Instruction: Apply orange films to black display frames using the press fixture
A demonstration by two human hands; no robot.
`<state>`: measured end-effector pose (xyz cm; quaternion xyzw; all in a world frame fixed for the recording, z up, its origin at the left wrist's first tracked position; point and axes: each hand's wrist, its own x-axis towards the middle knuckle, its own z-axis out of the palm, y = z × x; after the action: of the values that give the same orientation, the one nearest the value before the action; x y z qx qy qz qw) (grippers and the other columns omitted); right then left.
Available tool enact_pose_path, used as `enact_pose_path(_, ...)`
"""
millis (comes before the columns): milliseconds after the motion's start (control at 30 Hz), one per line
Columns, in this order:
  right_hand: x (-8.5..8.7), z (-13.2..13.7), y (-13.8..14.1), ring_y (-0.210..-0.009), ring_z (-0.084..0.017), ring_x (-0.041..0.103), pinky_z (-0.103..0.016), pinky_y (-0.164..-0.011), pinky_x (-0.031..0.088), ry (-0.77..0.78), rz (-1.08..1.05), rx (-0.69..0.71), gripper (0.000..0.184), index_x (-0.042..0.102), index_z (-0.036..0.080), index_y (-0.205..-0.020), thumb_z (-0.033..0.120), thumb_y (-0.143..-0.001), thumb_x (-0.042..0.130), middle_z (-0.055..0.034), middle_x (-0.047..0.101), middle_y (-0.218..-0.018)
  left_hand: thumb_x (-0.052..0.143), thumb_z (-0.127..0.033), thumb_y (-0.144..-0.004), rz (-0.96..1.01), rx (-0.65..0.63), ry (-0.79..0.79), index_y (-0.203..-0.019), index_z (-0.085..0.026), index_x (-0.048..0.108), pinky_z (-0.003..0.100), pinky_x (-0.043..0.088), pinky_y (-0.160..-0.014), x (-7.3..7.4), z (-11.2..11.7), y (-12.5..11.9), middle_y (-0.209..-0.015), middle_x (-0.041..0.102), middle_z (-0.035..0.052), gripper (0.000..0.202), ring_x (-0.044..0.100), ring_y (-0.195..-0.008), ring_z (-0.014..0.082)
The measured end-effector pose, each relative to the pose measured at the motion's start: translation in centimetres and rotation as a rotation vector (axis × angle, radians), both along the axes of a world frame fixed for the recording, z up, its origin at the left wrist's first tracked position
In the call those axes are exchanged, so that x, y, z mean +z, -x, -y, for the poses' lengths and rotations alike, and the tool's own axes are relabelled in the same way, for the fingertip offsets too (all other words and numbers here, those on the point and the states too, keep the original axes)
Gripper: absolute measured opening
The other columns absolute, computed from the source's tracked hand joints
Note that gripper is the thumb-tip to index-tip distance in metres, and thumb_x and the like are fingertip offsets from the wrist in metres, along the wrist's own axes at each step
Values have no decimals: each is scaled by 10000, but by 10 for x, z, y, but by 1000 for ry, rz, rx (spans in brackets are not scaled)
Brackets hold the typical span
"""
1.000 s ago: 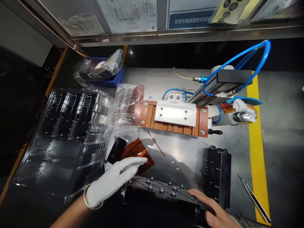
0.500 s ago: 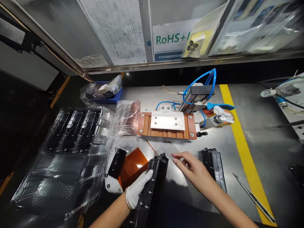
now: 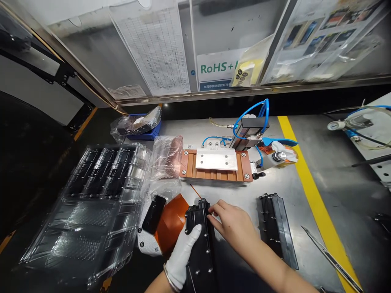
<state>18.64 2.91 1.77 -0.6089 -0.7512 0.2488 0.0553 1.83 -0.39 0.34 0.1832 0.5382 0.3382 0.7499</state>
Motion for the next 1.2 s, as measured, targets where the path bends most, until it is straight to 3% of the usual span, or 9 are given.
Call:
enact_pose_path(133,-3,-1,9,-644,-206,685,-321,-567,466,17,74,33,108,676,218,-886,197,-888,570,-16,709,-837,678,-390,-817,-82,9,-41,-1203,-217,608,471,293,-1160,-8,3,-1,-1283,625,83,429,489,-1290,280)
enact_pose_path(300,-2,-1,14,-642,-203,688,-315,-561,471,46,120,39,159,674,213,-938,156,-903,529,-35,719,-880,728,-407,-760,-224,25,-125,-1164,-204,602,429,269,-1170,-20,5,-2,-1313,595,81,470,462,-1307,268)
enact_pose_path(633,-9,1,16,-690,-169,698,-274,-525,429,101,77,-15,155,662,237,-849,115,-855,565,31,710,-826,722,-397,-727,-294,-14,-189,-966,-213,608,441,368,-1096,-18,-4,-8,-1093,664,62,323,590,-1105,261)
enact_pose_path(800,-3,0,14,-661,-196,676,-312,-565,432,81,113,-14,127,666,223,-933,146,-867,590,1,712,-892,689,-425,-771,-324,-52,-197,-1105,-208,603,458,233,-1176,-24,1,-6,-1264,609,87,407,466,-1288,280)
enact_pose_path(1000,-1,0,14,-635,-180,656,-306,-560,395,71,136,-26,127,676,218,-892,132,-872,585,-4,715,-845,721,-485,-722,-322,-38,-190,-1167,-194,599,482,235,-1176,-26,5,-7,-1319,584,120,545,457,-1300,316)
enact_pose_path(1200,-3,1,14,-644,-192,662,-315,-572,377,90,120,-37,180,683,201,-845,80,-859,551,-26,717,-830,699,-494,-748,-299,-72,-201,-1215,-209,589,493,230,-1176,-23,5,-7,-1323,587,113,558,440,-1313,314)
